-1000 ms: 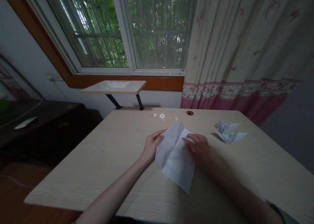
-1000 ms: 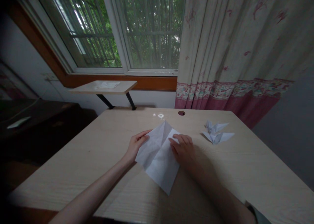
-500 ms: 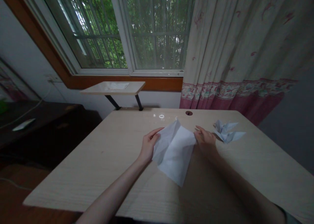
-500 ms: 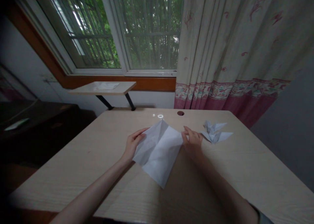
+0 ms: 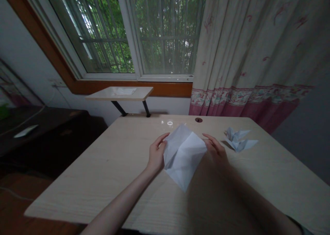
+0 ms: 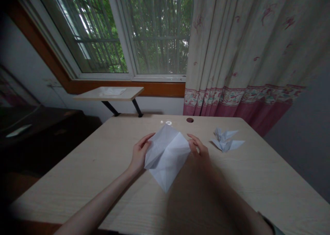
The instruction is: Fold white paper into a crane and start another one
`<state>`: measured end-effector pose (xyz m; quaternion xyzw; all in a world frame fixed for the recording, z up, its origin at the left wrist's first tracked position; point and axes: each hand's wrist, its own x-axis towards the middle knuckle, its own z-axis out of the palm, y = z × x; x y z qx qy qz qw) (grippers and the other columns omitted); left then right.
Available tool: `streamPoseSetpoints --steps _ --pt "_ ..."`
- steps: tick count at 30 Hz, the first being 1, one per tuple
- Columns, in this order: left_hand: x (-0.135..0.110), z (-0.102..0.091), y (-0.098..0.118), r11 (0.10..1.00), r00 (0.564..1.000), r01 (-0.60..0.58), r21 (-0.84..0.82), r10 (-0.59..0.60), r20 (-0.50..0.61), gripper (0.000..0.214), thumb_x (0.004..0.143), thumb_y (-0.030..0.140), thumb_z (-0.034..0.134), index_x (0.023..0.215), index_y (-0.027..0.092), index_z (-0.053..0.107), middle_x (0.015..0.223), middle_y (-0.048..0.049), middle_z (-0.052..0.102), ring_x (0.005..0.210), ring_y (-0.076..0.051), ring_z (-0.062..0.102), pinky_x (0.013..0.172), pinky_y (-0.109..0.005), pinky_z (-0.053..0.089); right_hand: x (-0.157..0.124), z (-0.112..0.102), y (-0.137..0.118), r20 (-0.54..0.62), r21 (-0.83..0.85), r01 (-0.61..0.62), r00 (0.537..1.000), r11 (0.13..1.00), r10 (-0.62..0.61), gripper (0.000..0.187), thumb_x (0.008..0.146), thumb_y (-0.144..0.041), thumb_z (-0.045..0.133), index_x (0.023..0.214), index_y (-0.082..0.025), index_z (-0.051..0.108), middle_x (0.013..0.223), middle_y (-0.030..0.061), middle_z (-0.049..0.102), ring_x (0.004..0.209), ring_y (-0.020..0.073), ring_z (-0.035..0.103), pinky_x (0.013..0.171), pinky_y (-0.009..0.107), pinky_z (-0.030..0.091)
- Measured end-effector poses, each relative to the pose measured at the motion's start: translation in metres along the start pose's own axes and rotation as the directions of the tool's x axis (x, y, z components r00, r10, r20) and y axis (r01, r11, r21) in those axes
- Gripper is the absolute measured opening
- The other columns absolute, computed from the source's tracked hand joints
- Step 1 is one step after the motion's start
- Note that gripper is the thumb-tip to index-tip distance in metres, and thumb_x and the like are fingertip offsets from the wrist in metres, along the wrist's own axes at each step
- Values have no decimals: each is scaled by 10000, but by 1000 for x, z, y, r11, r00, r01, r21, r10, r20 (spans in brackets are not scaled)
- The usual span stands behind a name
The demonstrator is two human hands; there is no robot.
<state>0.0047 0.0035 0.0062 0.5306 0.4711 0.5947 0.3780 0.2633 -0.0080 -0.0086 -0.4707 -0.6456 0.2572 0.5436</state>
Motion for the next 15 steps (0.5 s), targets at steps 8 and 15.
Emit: streamPoseSetpoints --steps 8,15 --pt "-4 6 -12 997 993 -83 -12 83 89 435 749 140 494 1159 177 632 1168 -69 673 1106 -234 603 1001 -359 428 -8 4 -21 131 18 70 989 997 -72 403 1006 -432 369 1268 -255 618 1311 67 636 1241 250 559 1034 421 469" --pt "-8 5 -2 993 985 -114 43 107 132 297 930 346 502 1135 168 620 1154 -88 661 1077 -228 603 954 -321 440 -14 11 -4 139 -90 53 989 994 -40 363 959 -443 481 1230 -250 625 1083 68 710 977 251 669 848 384 543"
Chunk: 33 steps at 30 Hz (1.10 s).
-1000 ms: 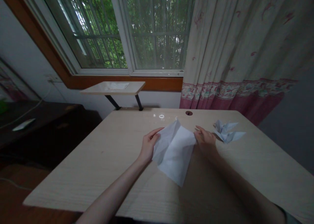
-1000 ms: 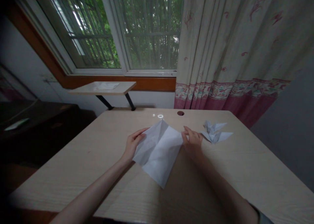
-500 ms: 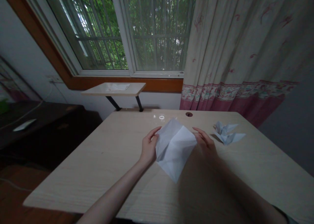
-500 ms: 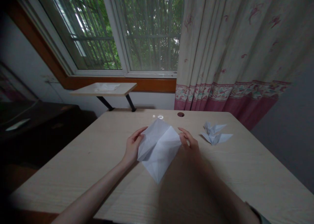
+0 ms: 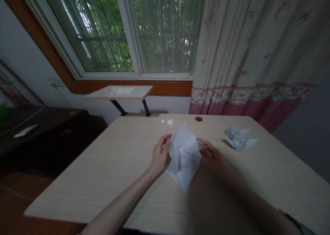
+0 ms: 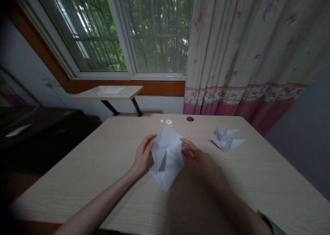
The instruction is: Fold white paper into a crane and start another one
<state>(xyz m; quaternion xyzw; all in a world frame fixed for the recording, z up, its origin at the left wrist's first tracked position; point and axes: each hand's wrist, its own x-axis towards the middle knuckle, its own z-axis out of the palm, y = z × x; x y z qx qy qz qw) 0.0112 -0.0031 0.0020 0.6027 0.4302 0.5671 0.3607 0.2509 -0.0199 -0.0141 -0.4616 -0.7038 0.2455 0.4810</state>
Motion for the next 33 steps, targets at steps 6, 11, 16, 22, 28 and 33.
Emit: streamPoseSetpoints --steps 6,11,16,22,28,33 --pt "-4 -2 -1 998 1000 26 51 -27 14 428 986 488 386 1138 167 624 940 -63 683 866 -211 632 778 -288 466 2 -2 -3 7 -80 260 966 962 -260 379 894 -438 607 1237 -278 592 838 27 613 791 214 608 725 352 525" --pt "-4 -2 -1 996 993 81 27 -83 78 587 989 581 269 997 160 678 749 -46 678 693 -189 619 660 -277 454 2 -3 -4 37 -140 337 941 931 -336 759 799 -575 683 1432 -262 405 1295 137 503 1212 327 494 1006 492 439" --pt "-3 -1 -2 988 978 151 36 -155 142 724 968 644 207 818 147 713 694 -72 697 620 -187 595 605 -280 427 1 -2 -4 226 -6 319 923 948 -310 534 915 -590 499 1347 -278 527 1281 113 536 1234 292 500 1034 469 432" --pt "-1 1 -8 978 963 188 87 -202 181 718 959 645 249 733 147 714 653 -69 688 569 -165 568 558 -260 394 -1 0 -7 248 69 234 938 970 -244 534 1004 -549 270 1141 -247 689 1267 105 574 1208 249 541 1006 446 473" --pt "0 2 -22 971 954 223 89 -236 183 659 967 616 298 774 138 708 628 -62 683 540 -160 589 564 -263 428 -7 9 7 286 -95 210 942 973 -175 325 999 -405 429 1071 -264 712 1218 81 650 1129 212 608 969 411 517" --pt "0 2 -25 968 953 235 92 -248 175 636 962 614 313 790 139 700 647 -61 698 500 -151 585 530 -258 431 -10 11 5 436 -208 411 851 887 -292 296 956 -287 510 1202 -279 673 1272 63 661 1183 214 592 1032 451 468"
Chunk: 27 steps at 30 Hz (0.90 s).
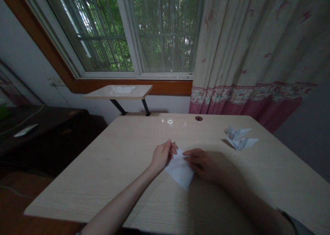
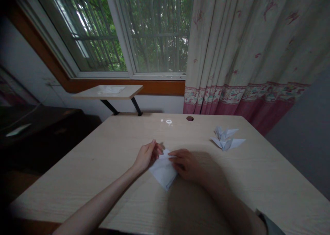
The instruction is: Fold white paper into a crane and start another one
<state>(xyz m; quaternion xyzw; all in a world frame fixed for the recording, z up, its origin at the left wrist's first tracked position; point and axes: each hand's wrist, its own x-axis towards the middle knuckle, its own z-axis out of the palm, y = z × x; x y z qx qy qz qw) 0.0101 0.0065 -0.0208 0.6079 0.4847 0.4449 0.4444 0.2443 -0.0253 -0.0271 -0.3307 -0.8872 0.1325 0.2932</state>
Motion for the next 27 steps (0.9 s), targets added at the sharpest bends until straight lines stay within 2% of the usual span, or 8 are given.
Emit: streamPoseSetpoints --steps 2,6,12,16,20,23,27 --pt "0 0 0 1000 1000 -4 5 4 -8 617 958 608 333 787 140 698 651 -61 699 499 -151 590 530 -257 436 1 -3 -5 79 -58 32 996 998 -27 335 949 -279 520 1262 -280 639 1306 48 647 1211 204 583 1081 449 425" --pt "-1 -1 1 1000 1000 -13 24 13 -8 567 967 567 356 803 142 693 675 -62 701 524 -155 600 548 -254 444 2 -6 -12 171 -120 2 985 993 18 389 941 -344 558 1321 -273 593 1357 39 610 1253 201 560 1145 456 347" --pt "-4 -2 10 985 996 -93 143 92 18 430 983 470 396 912 160 686 769 -60 720 678 -177 638 643 -258 467 4 -6 -8 169 -202 -32 983 979 67 390 962 -312 521 1343 -245 570 1387 63 580 1284 204 534 1150 477 336" --pt "-7 -2 15 957 984 -164 239 141 109 318 978 398 445 1028 190 681 915 -60 741 818 -199 676 740 -276 498 4 -7 1 135 -262 -36 988 965 73 420 966 -306 505 1381 -243 530 1382 74 585 1299 218 520 1148 502 329" --pt "-8 -2 14 904 940 -287 316 204 273 310 964 355 499 1212 230 635 1195 -63 699 1049 -218 667 937 -334 495 3 -10 10 142 -269 -58 985 961 99 446 975 -305 480 1417 -243 487 1403 78 563 1331 220 485 1164 514 292" --pt "-8 -3 10 826 911 -362 432 215 351 407 897 345 615 1290 240 589 1322 -62 632 1179 -242 611 1043 -403 451 2 -13 16 213 -222 -46 972 974 95 532 961 -433 505 1444 -215 453 1452 104 502 1378 235 422 1193 502 226" --pt "-7 -4 7 772 902 -384 506 198 384 539 837 328 697 1342 227 535 1360 -74 600 1216 -241 585 1053 -413 458 1 -13 22 257 -157 -23 964 987 64 745 873 -595 578 1473 -188 405 1492 132 440 1408 272 371 1206 510 182"
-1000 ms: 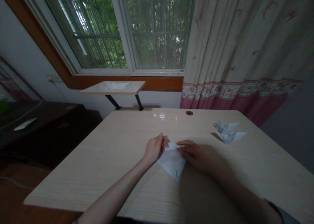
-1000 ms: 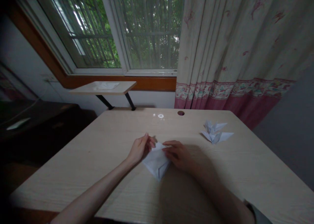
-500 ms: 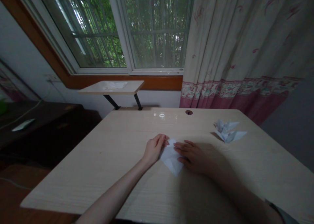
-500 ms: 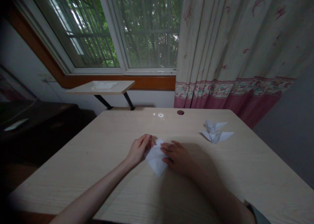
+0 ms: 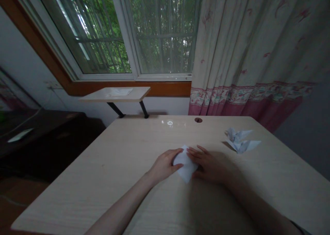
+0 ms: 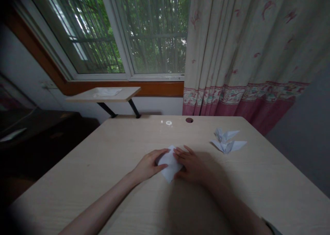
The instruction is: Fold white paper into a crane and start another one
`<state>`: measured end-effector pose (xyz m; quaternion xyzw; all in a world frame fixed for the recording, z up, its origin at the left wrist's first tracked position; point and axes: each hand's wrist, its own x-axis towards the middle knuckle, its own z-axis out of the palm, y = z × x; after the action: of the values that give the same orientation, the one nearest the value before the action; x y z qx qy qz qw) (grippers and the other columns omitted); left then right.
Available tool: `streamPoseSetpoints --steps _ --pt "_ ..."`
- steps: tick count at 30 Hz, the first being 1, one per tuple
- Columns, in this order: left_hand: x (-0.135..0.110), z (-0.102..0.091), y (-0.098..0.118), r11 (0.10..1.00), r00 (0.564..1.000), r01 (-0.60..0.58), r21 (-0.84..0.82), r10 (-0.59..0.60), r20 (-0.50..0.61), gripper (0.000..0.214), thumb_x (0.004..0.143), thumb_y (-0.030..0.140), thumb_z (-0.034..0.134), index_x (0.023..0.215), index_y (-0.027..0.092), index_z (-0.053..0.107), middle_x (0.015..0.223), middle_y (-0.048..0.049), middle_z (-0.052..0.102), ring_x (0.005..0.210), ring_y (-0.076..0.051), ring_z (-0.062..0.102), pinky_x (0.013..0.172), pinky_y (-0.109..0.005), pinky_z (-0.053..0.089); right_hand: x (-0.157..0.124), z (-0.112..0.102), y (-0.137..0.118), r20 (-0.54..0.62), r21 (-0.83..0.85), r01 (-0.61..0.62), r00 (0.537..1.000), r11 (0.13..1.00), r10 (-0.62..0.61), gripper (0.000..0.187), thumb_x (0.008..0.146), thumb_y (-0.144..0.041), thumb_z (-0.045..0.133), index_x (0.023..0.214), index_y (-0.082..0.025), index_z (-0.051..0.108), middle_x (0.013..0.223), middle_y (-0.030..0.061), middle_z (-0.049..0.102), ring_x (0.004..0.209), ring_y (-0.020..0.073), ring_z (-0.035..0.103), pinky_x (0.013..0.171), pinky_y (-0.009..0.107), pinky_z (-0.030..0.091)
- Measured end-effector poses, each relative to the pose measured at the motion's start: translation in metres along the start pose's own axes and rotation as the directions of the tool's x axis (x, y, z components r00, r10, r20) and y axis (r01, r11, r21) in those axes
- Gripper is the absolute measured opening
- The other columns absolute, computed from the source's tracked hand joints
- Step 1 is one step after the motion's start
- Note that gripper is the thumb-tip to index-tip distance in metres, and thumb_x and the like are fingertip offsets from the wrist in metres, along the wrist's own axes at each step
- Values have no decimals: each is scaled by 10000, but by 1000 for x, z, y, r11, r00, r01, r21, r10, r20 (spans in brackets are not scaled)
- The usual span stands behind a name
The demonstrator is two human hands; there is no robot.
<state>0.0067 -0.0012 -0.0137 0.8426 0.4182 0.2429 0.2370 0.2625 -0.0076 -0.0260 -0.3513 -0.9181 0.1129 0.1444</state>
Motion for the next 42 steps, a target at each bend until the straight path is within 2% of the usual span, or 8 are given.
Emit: streamPoseSetpoints --steps 10,21,27,31,35,39,42 --pt "-1 -2 4 999 998 -38 -27 37 -51 362 978 347 499 1311 215 551 1308 -65 629 1186 -201 595 1050 -386 465 -1 7 5 -22 74 -34 999 997 35 858 792 -643 654 1473 -186 404 1488 152 437 1398 295 384 1190 522 231" --pt "-1 0 -3 996 996 -39 -84 32 -84 339 991 336 484 1308 238 552 1305 -45 625 1185 -190 590 1059 -379 455 0 5 4 -35 122 -50 998 991 55 728 849 -562 638 1457 -219 434 1476 137 456 1383 285 412 1175 518 263" --pt "-1 -1 0 995 996 -36 -88 29 -86 339 998 361 469 1298 234 561 1291 -43 636 1179 -188 592 1053 -371 458 -1 6 6 -57 144 -51 997 988 59 723 863 -602 596 1450 -207 448 1465 144 470 1377 290 420 1165 518 288" --pt "-2 -4 1 992 996 -34 -119 24 -81 362 1019 393 400 1296 227 564 1308 -55 626 1210 -197 572 1075 -388 436 -1 3 5 -64 159 -60 995 985 71 670 905 -607 526 1436 -202 469 1446 132 500 1367 279 436 1166 505 299" --pt "-3 -6 0 983 995 -81 -165 71 -65 478 974 473 475 1379 218 477 1376 -94 566 1257 -237 536 1086 -436 423 -3 4 6 -110 184 -74 989 980 95 585 948 -579 465 1415 -230 498 1431 111 528 1348 270 461 1152 512 325" --pt "-4 -5 0 983 989 -136 -126 128 -71 833 788 576 706 1457 242 340 1460 -129 466 1317 -293 473 1102 -485 399 -6 10 9 -179 196 -53 980 979 89 541 962 -559 450 1397 -244 521 1397 107 566 1317 258 492 1122 492 376" --pt "-3 0 4 988 986 -145 -48 140 -86 1038 674 559 810 1493 273 240 1501 -141 404 1351 -323 430 1112 -521 380 -6 13 10 -204 199 -40 976 979 81 507 964 -528 473 1390 -258 528 1370 103 590 1289 254 515 1103 481 402"
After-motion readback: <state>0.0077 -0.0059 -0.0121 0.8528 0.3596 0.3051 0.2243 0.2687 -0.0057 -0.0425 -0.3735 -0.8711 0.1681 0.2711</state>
